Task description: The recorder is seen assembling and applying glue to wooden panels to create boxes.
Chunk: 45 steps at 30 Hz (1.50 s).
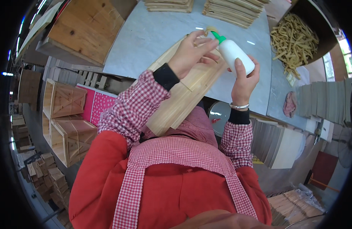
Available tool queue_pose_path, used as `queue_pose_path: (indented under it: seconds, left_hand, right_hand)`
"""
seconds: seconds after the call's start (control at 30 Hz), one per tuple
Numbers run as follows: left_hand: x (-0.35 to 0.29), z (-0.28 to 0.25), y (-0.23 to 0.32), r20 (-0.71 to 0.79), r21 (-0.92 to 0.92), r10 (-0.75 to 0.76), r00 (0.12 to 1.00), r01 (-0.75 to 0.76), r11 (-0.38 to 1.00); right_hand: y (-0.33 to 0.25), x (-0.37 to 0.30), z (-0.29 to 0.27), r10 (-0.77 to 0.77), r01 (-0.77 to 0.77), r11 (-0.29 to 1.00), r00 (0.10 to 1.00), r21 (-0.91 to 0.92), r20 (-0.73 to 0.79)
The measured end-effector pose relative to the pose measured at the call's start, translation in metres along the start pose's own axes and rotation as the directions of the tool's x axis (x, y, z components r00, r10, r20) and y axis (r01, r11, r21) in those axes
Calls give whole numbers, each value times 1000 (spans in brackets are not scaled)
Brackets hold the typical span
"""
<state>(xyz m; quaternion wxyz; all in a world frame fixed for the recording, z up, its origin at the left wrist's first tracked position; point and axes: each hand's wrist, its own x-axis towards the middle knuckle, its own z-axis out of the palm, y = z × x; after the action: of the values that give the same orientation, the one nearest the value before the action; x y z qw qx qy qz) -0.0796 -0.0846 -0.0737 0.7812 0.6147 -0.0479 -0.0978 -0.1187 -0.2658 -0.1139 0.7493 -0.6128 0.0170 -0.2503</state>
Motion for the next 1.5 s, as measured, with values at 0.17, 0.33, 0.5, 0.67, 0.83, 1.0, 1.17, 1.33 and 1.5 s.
queue_pose_path:
  seconds: [0.17,0.33,0.5,0.67,0.83,1.0,1.17,1.33,1.5]
  left_hand:
    - [25,15,-25,123,105,-127,984,115,988]
    - [25,4,-21,133,491,-98,986,21,871]
    - [72,10,-36,214,562,80,974,-190,805]
    - [96,45,-67,586,810,110,803,-577,-105]
    - [119,76,-108,503,796,74,861,-429,-427]
    - [150,110,-100,397,890,93,913,-359,-280]
    - [208,189,-55,513,846,281,811,-533,-4]
    - [177,207,-62,495,832,59,867,-453,-320]
    - [176,142,-98,199,944,-125,972,-224,-243]
  right_hand:
    - [0,-10,-29,-4,3,1000,998,-12,-64]
    - [19,-13,-43,4,-6,1000,992,-10,-129]
    - [21,-4,-64,3,-1,1000,977,11,-215]
    - [8,-5,-73,-35,47,998,951,31,-306]
    - [12,-22,-91,-101,113,994,920,9,-380]
    - [18,-46,-126,-194,217,976,882,5,-430]
    - [19,-48,-145,-238,311,948,830,64,-505]
    - [10,-55,-166,-272,362,930,797,66,-539]
    - [13,-62,-170,-276,373,925,799,79,-534]
